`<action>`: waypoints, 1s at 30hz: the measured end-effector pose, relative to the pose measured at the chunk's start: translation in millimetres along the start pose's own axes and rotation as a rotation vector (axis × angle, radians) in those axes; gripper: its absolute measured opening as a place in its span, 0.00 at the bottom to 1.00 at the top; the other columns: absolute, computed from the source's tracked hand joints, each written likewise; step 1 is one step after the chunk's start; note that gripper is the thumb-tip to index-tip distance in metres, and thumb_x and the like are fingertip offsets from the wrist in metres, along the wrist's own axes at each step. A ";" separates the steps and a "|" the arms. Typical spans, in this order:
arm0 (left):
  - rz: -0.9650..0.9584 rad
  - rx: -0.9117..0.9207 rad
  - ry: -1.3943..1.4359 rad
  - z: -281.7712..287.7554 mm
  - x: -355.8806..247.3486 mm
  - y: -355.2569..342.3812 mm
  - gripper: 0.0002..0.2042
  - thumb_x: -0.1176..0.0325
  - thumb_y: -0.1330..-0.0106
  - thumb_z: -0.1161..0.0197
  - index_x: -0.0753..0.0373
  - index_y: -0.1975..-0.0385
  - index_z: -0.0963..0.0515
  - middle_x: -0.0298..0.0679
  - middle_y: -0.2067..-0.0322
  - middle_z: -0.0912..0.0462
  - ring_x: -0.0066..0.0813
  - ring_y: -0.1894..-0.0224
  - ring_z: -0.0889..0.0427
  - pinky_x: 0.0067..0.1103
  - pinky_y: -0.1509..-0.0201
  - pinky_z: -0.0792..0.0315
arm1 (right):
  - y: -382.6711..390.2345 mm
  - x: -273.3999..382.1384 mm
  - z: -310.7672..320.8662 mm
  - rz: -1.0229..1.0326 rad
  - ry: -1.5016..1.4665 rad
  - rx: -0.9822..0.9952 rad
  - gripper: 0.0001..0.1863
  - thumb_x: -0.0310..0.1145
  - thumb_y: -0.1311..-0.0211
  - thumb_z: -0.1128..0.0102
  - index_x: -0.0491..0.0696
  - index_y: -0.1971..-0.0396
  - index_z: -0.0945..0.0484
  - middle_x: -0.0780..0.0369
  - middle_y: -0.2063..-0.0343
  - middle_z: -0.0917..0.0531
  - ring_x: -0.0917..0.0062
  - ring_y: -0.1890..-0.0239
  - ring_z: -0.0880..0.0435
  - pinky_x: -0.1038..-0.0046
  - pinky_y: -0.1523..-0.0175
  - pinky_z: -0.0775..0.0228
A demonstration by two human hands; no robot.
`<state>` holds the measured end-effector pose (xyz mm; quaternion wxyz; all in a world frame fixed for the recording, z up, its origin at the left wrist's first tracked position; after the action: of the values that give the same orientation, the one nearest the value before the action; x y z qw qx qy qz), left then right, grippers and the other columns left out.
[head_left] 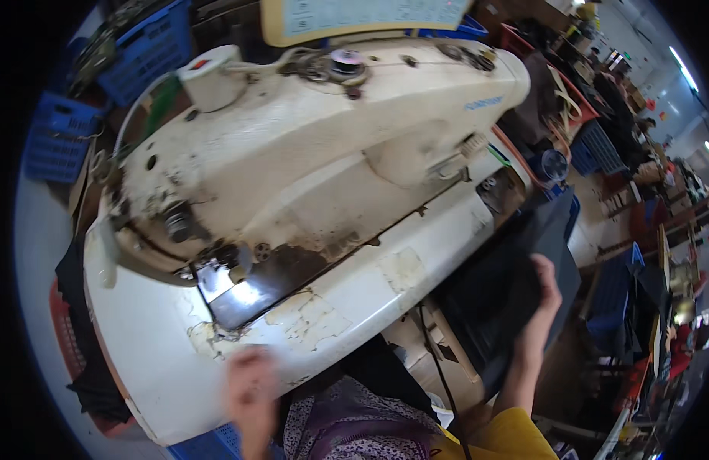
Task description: Sewing pieces of black material using an industrial sewing machine.
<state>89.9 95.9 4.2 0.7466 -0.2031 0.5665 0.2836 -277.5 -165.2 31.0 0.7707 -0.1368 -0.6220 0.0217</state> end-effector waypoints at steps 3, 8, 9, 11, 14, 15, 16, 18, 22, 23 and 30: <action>-0.036 0.336 0.252 -87.0 -42.9 -2.2 0.14 0.69 0.44 0.29 0.69 0.60 0.19 0.45 0.55 0.18 0.34 0.53 0.19 0.25 0.47 0.27 | 45.5 55.7 -125.9 0.324 0.179 0.351 0.09 0.19 0.48 0.40 0.49 0.70 0.23 0.59 0.58 0.22 0.66 0.55 0.23 0.68 0.45 0.37; 0.338 0.302 -0.206 -76.0 -6.6 -11.9 0.12 0.71 0.41 0.30 0.70 0.62 0.22 0.41 0.69 0.16 0.25 0.71 0.20 0.25 0.68 0.27 | 88.8 77.1 -199.4 0.641 0.286 0.746 0.12 0.28 0.47 0.35 0.49 0.61 0.22 0.57 0.48 0.23 0.62 0.46 0.25 0.61 0.38 0.41; 0.349 0.275 -0.210 -61.6 -0.4 -13.1 0.12 0.71 0.41 0.30 0.70 0.62 0.22 0.41 0.69 0.16 0.25 0.71 0.20 0.25 0.68 0.27 | 96.4 77.0 -210.0 0.743 0.335 0.840 0.14 0.31 0.45 0.35 0.49 0.57 0.21 0.57 0.45 0.24 0.61 0.43 0.26 0.59 0.36 0.42; 0.358 0.027 -0.035 -16.7 10.3 -15.2 0.10 0.72 0.37 0.33 0.71 0.66 0.25 0.40 0.77 0.19 0.24 0.81 0.27 0.27 0.78 0.35 | 100.9 70.6 -222.7 0.823 0.378 0.917 0.18 0.34 0.43 0.36 0.49 0.53 0.23 0.57 0.42 0.26 0.60 0.40 0.29 0.57 0.34 0.45; 0.039 -0.355 -0.434 28.9 -18.1 -17.3 0.08 0.72 0.36 0.37 0.71 0.63 0.23 0.43 0.73 0.18 0.32 0.76 0.22 0.27 0.72 0.29 | 108.9 63.0 -234.4 0.976 0.505 1.029 0.25 0.40 0.40 0.38 0.50 0.43 0.26 0.57 0.36 0.30 0.60 0.33 0.35 0.53 0.29 0.50; 0.043 -0.365 -0.438 29.1 -19.4 -20.1 0.08 0.72 0.36 0.37 0.71 0.63 0.23 0.43 0.73 0.18 0.32 0.76 0.22 0.27 0.72 0.29 | 110.2 61.0 -235.3 0.972 0.551 1.033 0.27 0.41 0.40 0.39 0.49 0.40 0.28 0.57 0.35 0.31 0.60 0.32 0.36 0.52 0.28 0.52; -0.158 -0.375 -0.603 21.5 -35.3 -21.5 0.09 0.73 0.37 0.37 0.70 0.60 0.22 0.45 0.69 0.18 0.36 0.71 0.20 0.28 0.67 0.27 | 112.5 59.7 -237.0 0.972 0.590 1.044 0.30 0.42 0.40 0.41 0.49 0.38 0.30 0.57 0.34 0.32 0.60 0.30 0.38 0.51 0.27 0.54; -0.567 -0.367 -0.928 -3.3 -60.7 -18.0 0.13 0.74 0.38 0.39 0.69 0.54 0.22 0.49 0.61 0.18 0.42 0.61 0.18 0.30 0.58 0.24 | 113.5 60.5 -237.9 0.980 0.621 1.062 0.32 0.43 0.39 0.42 0.49 0.35 0.32 0.58 0.33 0.34 0.60 0.29 0.40 0.50 0.26 0.56; -0.490 -0.068 -0.762 -24.9 -60.7 -12.5 0.22 0.81 0.42 0.39 0.69 0.46 0.26 0.50 0.46 0.23 0.54 0.47 0.22 0.39 0.43 0.28 | 104.8 62.5 -234.6 0.913 0.707 1.081 0.32 0.42 0.41 0.41 0.47 0.36 0.32 0.57 0.33 0.33 0.60 0.30 0.39 0.49 0.27 0.56; -0.485 -0.074 -0.764 -28.4 -56.9 -5.1 0.22 0.81 0.42 0.39 0.69 0.46 0.26 0.50 0.46 0.23 0.54 0.47 0.22 0.39 0.43 0.28 | 104.2 62.4 -234.4 0.913 0.704 1.069 0.33 0.41 0.41 0.41 0.47 0.36 0.32 0.57 0.33 0.33 0.60 0.30 0.39 0.49 0.27 0.56; -0.742 0.336 -0.555 -75.5 -37.4 17.2 0.29 0.61 0.39 0.35 0.68 0.39 0.30 0.51 0.39 0.29 0.49 0.36 0.31 0.40 0.32 0.38 | 102.6 59.6 -231.6 0.916 0.689 1.002 0.32 0.44 0.39 0.40 0.48 0.36 0.31 0.58 0.35 0.31 0.61 0.32 0.36 0.49 0.28 0.55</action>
<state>16.1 54.5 19.6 0.9424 -0.1848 0.2737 -0.0530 -26.7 -96.9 19.7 0.8053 -0.0142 -0.1429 0.5752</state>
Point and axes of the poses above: each hand's wrist, its own y-axis away from the middle knuckle, its own z-axis out of the back of the hand, x = y × z, the point moved 6 cm from there along -y, towards the middle knuckle
